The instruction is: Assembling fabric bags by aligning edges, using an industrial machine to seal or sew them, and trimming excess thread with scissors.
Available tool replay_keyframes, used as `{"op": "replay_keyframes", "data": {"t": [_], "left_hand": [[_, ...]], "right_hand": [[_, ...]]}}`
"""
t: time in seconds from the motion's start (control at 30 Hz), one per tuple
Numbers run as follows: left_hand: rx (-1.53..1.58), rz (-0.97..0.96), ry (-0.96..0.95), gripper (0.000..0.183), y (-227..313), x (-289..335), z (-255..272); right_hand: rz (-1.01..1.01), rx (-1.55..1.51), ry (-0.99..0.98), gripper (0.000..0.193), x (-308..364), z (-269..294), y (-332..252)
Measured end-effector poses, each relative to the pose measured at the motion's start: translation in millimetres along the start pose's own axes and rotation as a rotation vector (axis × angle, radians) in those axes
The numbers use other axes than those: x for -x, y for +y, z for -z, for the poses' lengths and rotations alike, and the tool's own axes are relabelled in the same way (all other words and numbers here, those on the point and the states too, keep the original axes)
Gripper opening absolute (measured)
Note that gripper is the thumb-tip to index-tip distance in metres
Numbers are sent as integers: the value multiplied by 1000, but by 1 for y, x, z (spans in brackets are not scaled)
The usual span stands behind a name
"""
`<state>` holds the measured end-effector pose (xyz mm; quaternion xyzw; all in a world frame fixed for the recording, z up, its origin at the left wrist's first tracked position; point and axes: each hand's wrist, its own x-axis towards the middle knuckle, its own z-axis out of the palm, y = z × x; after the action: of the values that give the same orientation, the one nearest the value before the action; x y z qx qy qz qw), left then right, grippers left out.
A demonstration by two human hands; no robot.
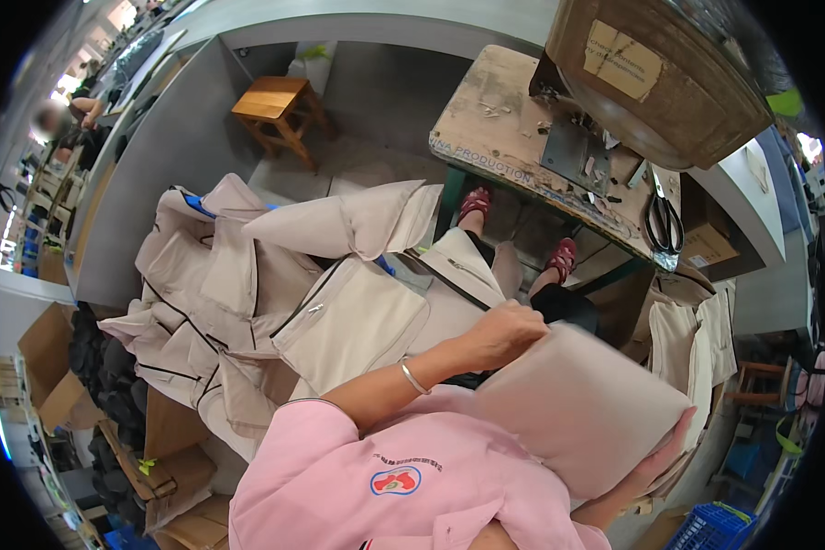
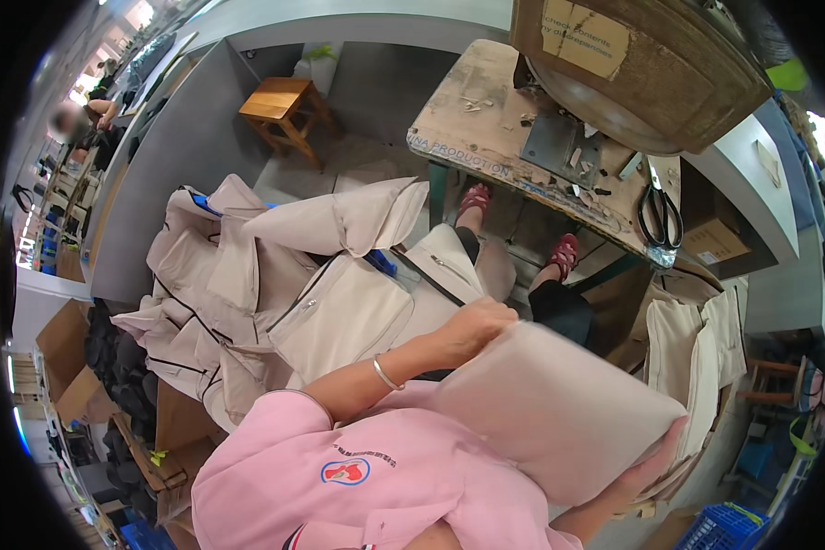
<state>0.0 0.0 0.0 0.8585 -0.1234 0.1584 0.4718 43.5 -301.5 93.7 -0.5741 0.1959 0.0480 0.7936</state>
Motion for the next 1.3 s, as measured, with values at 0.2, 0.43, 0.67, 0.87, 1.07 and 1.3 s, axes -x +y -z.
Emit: {"op": "replay_keyframes", "data": {"t": [0.2,0.43,0.67,0.87,1.07,1.3], "left_hand": [[-31,-83,-171,15,31,11,-21],[-2,-45,-294,11,-9,20,-53],[-378,60,-81,40,-113,55,-9],[-558,490,526,40,-202,69,90],[-327,256,1067,19,-164,26,207],[-404,-219,1275,37,44,73,329]], "right_hand": [[-71,-361,19,48,-68,84,52],[-224,-455,208,44,-85,147,125],[324,642,-331,46,-45,186,79],[1,303,-401,59,13,80,58],[-449,-2,-348,56,63,-11,70],[-618,-139,-410,52,62,-39,64]]}}
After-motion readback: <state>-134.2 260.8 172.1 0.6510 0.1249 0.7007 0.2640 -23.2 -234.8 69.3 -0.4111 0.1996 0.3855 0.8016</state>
